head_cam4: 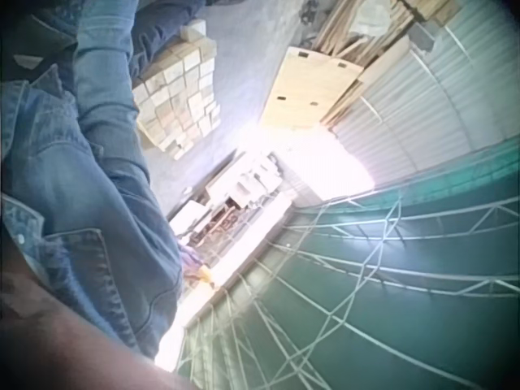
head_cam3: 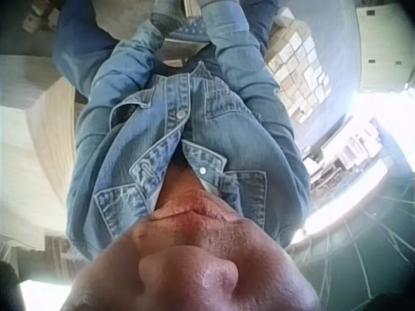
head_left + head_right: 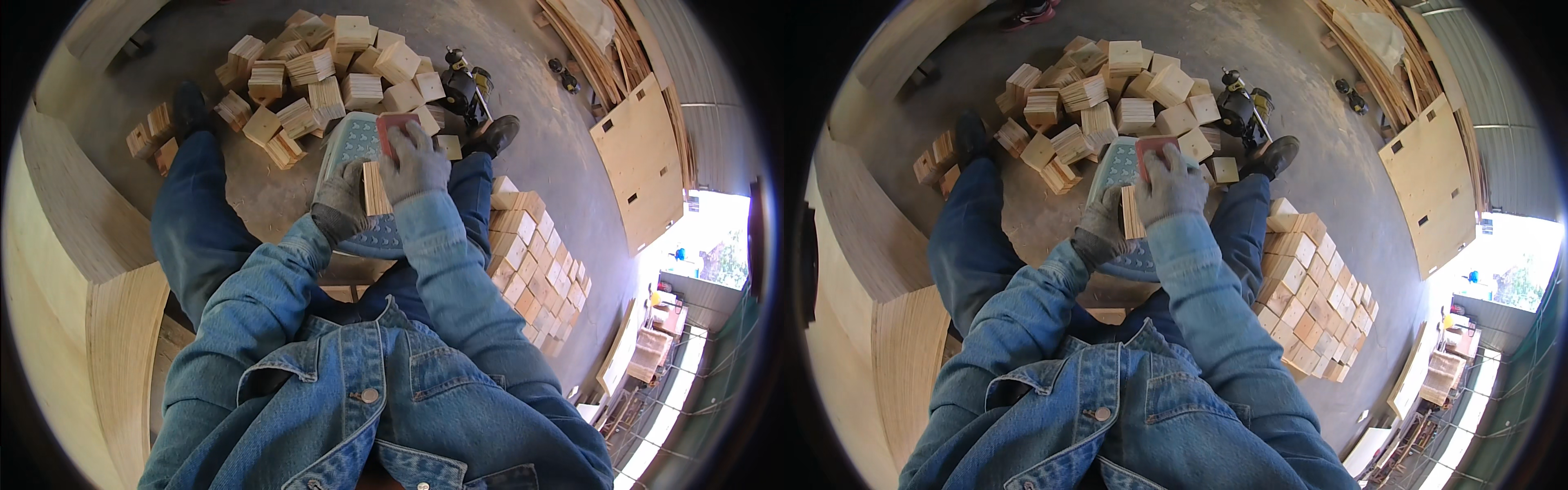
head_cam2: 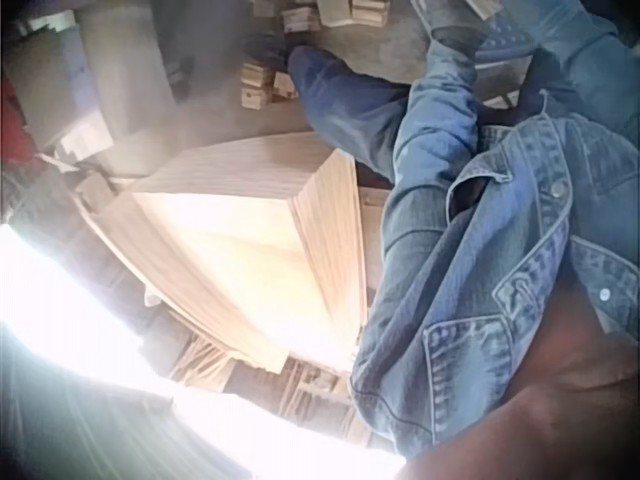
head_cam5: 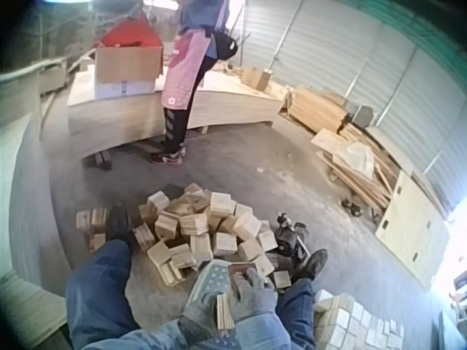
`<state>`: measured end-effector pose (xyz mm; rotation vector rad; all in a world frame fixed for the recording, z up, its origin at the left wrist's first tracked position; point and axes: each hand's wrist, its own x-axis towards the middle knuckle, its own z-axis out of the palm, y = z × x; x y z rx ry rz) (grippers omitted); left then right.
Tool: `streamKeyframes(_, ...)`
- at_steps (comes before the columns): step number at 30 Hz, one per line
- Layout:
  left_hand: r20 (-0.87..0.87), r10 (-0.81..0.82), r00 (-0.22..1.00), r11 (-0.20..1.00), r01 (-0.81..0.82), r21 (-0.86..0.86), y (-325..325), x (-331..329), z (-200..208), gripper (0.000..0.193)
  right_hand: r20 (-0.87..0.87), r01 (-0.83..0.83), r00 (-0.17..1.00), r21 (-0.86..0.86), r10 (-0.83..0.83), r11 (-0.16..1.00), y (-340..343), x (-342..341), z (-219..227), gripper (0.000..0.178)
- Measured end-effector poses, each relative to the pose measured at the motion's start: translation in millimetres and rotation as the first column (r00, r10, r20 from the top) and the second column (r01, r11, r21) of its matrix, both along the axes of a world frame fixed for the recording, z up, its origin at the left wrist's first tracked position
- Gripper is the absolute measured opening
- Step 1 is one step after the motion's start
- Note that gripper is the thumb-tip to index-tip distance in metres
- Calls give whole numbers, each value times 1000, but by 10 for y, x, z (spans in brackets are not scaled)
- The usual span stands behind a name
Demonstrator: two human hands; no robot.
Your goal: The person sits on the floor and sands small wooden blocks one at a time using a sanding block. They repeatedly pick up a block, sand its surfaces, and place it into a nearby stack of finished pieces.
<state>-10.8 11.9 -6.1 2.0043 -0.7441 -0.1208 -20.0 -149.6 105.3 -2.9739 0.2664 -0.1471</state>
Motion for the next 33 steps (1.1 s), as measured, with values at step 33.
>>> streamKeyframes(33, -227, -37, 973, 991, 5, -137, -30, -21, -399, 92, -54, 69, 996, 13, -68, 998, 48, 218, 55, 53)
